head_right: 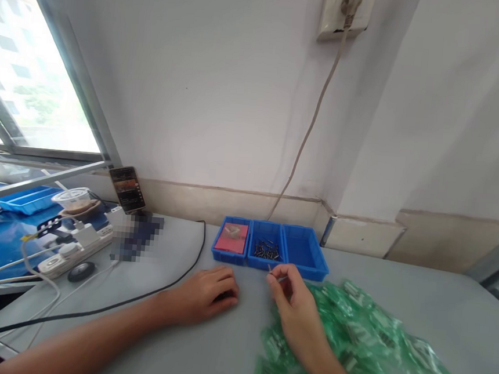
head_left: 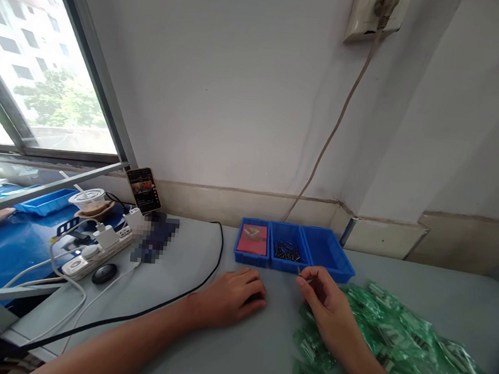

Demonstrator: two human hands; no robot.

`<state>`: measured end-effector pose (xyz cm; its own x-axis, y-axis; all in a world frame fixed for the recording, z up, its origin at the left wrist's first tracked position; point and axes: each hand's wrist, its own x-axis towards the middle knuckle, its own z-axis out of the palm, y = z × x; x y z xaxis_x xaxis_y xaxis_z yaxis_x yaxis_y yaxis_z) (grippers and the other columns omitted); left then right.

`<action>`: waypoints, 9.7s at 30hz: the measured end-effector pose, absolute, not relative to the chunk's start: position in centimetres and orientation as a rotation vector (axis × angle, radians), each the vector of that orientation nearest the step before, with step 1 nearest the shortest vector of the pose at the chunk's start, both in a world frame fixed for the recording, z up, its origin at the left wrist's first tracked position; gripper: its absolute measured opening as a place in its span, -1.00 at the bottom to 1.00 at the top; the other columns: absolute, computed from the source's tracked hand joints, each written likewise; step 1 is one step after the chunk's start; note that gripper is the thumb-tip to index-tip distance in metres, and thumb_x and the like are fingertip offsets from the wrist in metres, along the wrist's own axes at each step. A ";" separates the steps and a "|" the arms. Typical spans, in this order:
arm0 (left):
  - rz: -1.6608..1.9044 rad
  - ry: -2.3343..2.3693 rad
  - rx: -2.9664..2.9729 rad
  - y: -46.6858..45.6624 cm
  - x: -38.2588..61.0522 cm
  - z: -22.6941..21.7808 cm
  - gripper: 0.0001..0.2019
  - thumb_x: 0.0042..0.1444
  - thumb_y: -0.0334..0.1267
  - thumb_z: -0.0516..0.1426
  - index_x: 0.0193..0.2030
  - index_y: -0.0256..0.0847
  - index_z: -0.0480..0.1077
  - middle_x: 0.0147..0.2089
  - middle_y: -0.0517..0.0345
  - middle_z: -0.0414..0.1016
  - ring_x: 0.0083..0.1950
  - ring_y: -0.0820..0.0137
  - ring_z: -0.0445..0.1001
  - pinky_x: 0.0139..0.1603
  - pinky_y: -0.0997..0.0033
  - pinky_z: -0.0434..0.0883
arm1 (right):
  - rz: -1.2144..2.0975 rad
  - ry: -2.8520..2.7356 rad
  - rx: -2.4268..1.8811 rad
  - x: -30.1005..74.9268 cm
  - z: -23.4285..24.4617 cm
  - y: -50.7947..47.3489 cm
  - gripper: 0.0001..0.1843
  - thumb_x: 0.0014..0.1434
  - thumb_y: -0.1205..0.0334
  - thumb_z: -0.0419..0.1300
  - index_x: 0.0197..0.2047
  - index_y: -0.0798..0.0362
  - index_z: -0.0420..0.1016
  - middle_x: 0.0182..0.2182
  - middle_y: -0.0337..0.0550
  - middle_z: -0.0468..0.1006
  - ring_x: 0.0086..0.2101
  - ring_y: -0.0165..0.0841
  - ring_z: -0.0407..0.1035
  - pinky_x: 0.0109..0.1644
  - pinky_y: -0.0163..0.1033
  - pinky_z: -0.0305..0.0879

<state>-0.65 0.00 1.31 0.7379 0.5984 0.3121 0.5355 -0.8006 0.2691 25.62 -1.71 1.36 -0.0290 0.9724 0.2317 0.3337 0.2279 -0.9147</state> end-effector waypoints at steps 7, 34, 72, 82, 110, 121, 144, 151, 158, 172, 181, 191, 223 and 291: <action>0.584 0.910 2.770 0.0 -0.7 1.2 -0.85 0.53 -0.14 0.08 -0.02 -0.15 0.39 -0.04 0.09 0.49 -0.02 0.30 0.48 -0.03 0.37 0.40 | 0.781 -1.645 -1.261 25.4 1.3 -2.2 -0.72 0.40 -0.08 0.18 -0.22 -0.07 0.38 -0.38 -0.26 0.41 -0.36 -0.28 0.31 -0.28 -0.20 0.26; 0.562 0.909 2.758 -0.1 -0.7 1.5 -0.84 0.53 -0.15 0.08 -0.01 -0.16 0.40 -0.04 0.08 0.49 -0.02 0.29 0.48 -0.03 0.35 0.40 | 0.804 -1.635 -1.206 25.2 1.9 -2.2 -0.66 0.33 -0.08 0.28 -0.34 -0.06 0.35 -0.44 -0.31 0.35 -0.40 -0.31 0.26 -0.31 -0.26 0.20; 0.599 0.946 2.767 -0.3 -0.5 1.8 -0.86 0.51 -0.16 0.09 0.04 -0.14 0.39 0.02 0.04 0.42 -0.01 0.27 0.45 -0.04 0.35 0.43 | 0.853 -1.718 -1.191 25.3 2.3 -2.2 -0.72 0.37 -0.09 0.23 -0.16 -0.09 0.62 -0.31 -0.20 0.59 -0.39 -0.28 0.41 -0.25 -0.20 0.38; 0.569 1.141 2.815 -0.3 -0.4 1.3 -0.74 0.47 -0.03 0.16 0.09 -0.16 0.35 0.05 0.02 0.41 -0.01 0.19 0.42 -0.05 0.25 0.38 | 1.247 -1.317 -1.248 25.2 2.3 -1.7 -0.46 0.28 -0.35 0.25 -0.37 -0.03 0.37 -0.59 -0.44 0.22 -0.64 -0.48 0.10 -0.58 -0.34 0.08; 0.376 1.732 2.764 -1.1 0.5 0.9 -0.61 0.48 0.14 0.05 0.00 -0.19 0.37 0.06 -0.06 0.43 0.00 0.06 0.44 -0.12 0.13 0.42 | 1.286 -1.121 -1.235 25.5 2.6 -0.9 -0.48 0.18 -0.30 0.37 -0.16 0.02 0.55 -0.46 -0.36 0.38 -0.60 -0.52 0.15 -0.61 -0.40 0.10; 0.581 1.272 2.668 -0.2 0.1 0.4 -0.87 0.48 -0.18 0.18 -0.05 -0.15 0.34 -0.05 0.14 0.48 -0.05 0.23 0.45 0.00 0.20 0.29 | 0.777 -1.870 -1.201 25.6 2.1 -1.7 -0.66 0.47 -0.06 0.14 -0.18 -0.02 0.60 -0.32 -0.18 0.51 -0.31 -0.28 0.41 -0.26 -0.21 0.36; 0.560 0.941 2.651 -0.6 -0.5 2.6 -0.86 0.44 -0.38 0.05 0.04 -0.12 0.36 0.02 0.08 0.48 0.06 0.26 0.45 0.16 0.23 0.36 | 0.575 -2.378 -1.055 25.1 2.1 -2.8 -0.79 0.50 0.16 0.17 0.02 -0.16 0.66 0.09 -0.13 0.58 0.11 -0.18 0.47 0.28 -0.04 0.37; 0.598 0.875 2.599 -0.8 -0.3 2.9 -0.84 0.45 -0.40 0.06 0.08 -0.12 0.36 0.06 0.07 0.51 0.12 0.26 0.46 0.22 0.24 0.40 | 0.570 -2.382 -1.040 25.1 2.1 -2.7 -0.78 0.50 0.16 0.17 0.05 -0.17 0.66 0.11 -0.14 0.60 0.12 -0.17 0.47 0.29 -0.02 0.37; 0.665 0.946 2.617 -0.6 -0.4 2.1 -0.82 0.45 -0.34 0.11 0.14 -0.14 0.35 0.10 0.01 0.45 0.13 0.22 0.44 0.22 0.22 0.40 | 0.538 -2.338 -1.063 25.0 1.5 -2.4 -0.68 0.55 0.19 0.07 0.12 -0.15 0.66 0.06 -0.11 0.63 0.08 -0.17 0.49 0.23 -0.03 0.38; 0.620 1.043 2.698 -0.5 -0.3 1.8 -0.81 0.48 -0.24 0.10 0.17 -0.11 0.37 0.09 0.03 0.49 0.09 0.20 0.43 0.18 0.17 0.39 | 0.349 -2.290 -1.194 25.4 0.6 -2.0 -0.68 0.53 0.14 0.09 0.12 -0.16 0.67 0.10 -0.09 0.66 0.08 -0.06 0.46 0.17 0.12 0.37; 0.606 1.030 2.715 -0.7 -0.3 2.0 -0.75 0.49 -0.23 0.10 0.25 -0.09 0.37 0.11 0.02 0.48 0.10 0.19 0.42 0.20 0.16 0.38 | 0.257 -2.271 -1.300 25.7 0.8 -1.7 -0.75 0.51 0.17 0.09 -0.12 -0.06 0.60 -0.10 -0.06 0.65 -0.10 -0.09 0.45 0.00 0.06 0.34; 0.599 1.001 2.739 -0.6 -0.3 2.0 -0.84 0.50 -0.24 0.09 0.13 -0.09 0.44 0.09 0.03 0.48 0.08 0.23 0.43 0.19 0.19 0.38 | 0.198 -2.268 -1.379 25.8 0.5 -1.6 -0.78 0.49 0.22 0.10 -0.15 -0.08 0.57 -0.14 -0.08 0.60 -0.11 -0.08 0.44 -0.06 0.00 0.30; 0.621 0.915 2.752 -0.3 -0.2 1.6 -0.95 0.50 -0.30 0.10 0.00 -0.16 0.38 0.01 0.07 0.48 0.03 0.25 0.40 0.13 0.25 0.35 | 0.491 -1.900 -1.367 25.3 1.5 -2.5 -0.74 0.49 0.07 -0.03 0.02 -0.09 0.44 -0.10 -0.07 0.61 -0.11 -0.13 0.52 -0.01 -0.05 0.40; 0.615 0.906 2.762 -0.2 -0.4 1.7 -0.91 0.50 -0.28 0.09 0.04 -0.14 0.39 0.02 0.05 0.46 0.04 0.25 0.40 0.13 0.25 0.36 | 0.478 -1.856 -1.256 25.3 2.6 -3.1 -0.71 0.49 -0.02 0.03 -0.12 -0.08 0.48 -0.26 -0.14 0.60 -0.26 -0.21 0.48 -0.20 -0.18 0.40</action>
